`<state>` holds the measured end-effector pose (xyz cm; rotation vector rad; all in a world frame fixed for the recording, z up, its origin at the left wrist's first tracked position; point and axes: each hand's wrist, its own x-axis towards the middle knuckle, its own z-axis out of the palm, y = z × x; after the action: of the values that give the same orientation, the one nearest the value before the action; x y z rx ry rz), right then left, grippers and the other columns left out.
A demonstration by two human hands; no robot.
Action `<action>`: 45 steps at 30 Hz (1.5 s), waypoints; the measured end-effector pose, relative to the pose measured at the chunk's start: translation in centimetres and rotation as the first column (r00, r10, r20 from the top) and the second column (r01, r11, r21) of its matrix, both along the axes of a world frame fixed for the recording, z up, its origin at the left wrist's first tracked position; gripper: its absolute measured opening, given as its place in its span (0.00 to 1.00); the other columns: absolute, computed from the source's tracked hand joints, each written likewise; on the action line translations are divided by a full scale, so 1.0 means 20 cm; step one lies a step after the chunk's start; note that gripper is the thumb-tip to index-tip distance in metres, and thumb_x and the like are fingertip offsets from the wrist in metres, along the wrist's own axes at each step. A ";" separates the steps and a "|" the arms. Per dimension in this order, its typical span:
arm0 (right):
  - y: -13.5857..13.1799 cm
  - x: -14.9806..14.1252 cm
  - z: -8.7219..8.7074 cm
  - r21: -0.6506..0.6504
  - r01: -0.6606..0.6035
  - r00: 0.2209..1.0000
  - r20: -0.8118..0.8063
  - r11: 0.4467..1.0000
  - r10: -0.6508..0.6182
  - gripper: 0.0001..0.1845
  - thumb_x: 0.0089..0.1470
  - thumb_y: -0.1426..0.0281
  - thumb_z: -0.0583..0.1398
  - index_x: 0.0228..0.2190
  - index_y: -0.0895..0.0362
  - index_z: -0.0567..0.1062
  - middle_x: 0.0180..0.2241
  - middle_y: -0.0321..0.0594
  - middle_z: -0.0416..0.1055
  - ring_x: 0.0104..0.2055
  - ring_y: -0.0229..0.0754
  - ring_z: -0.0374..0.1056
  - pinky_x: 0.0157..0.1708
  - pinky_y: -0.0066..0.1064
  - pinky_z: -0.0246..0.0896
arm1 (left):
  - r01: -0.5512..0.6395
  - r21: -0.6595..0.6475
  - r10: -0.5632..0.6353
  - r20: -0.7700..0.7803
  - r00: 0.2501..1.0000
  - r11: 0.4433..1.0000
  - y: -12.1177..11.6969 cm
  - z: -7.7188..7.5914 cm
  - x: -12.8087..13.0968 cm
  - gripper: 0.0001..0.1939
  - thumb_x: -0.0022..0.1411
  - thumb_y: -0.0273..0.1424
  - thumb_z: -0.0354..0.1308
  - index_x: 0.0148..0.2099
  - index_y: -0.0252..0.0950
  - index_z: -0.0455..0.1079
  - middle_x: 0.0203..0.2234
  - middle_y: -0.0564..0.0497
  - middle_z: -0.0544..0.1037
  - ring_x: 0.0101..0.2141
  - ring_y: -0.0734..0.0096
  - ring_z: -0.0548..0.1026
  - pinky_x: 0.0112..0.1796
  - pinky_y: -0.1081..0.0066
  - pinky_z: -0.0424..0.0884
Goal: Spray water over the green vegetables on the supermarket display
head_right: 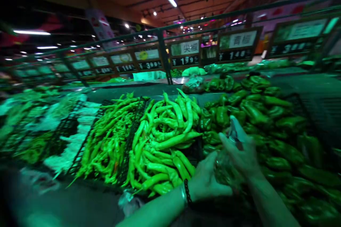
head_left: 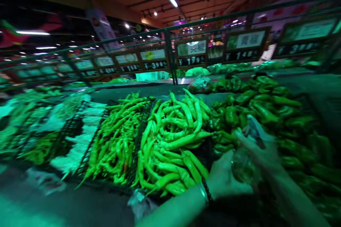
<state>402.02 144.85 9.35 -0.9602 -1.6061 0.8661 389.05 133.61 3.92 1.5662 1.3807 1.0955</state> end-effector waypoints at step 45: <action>-0.31 0.14 -0.49 -0.310 0.044 0.999 -0.014 0.950 -0.051 0.40 0.58 0.52 0.72 0.67 0.52 0.76 0.44 0.42 0.82 0.42 0.51 0.80 0.45 0.42 0.80 | 0.046 -0.480 -0.050 0.004 0.999 0.876 -0.21 -0.54 0.24 0.68 0.23 0.45 0.86 0.69 0.45 0.65 0.66 0.33 0.79 0.65 0.23 0.76 0.69 0.33 0.70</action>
<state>404.87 138.67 -0.55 -1.1984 -1.4467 1.1133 393.86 129.49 -6.88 1.2298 1.4724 0.6446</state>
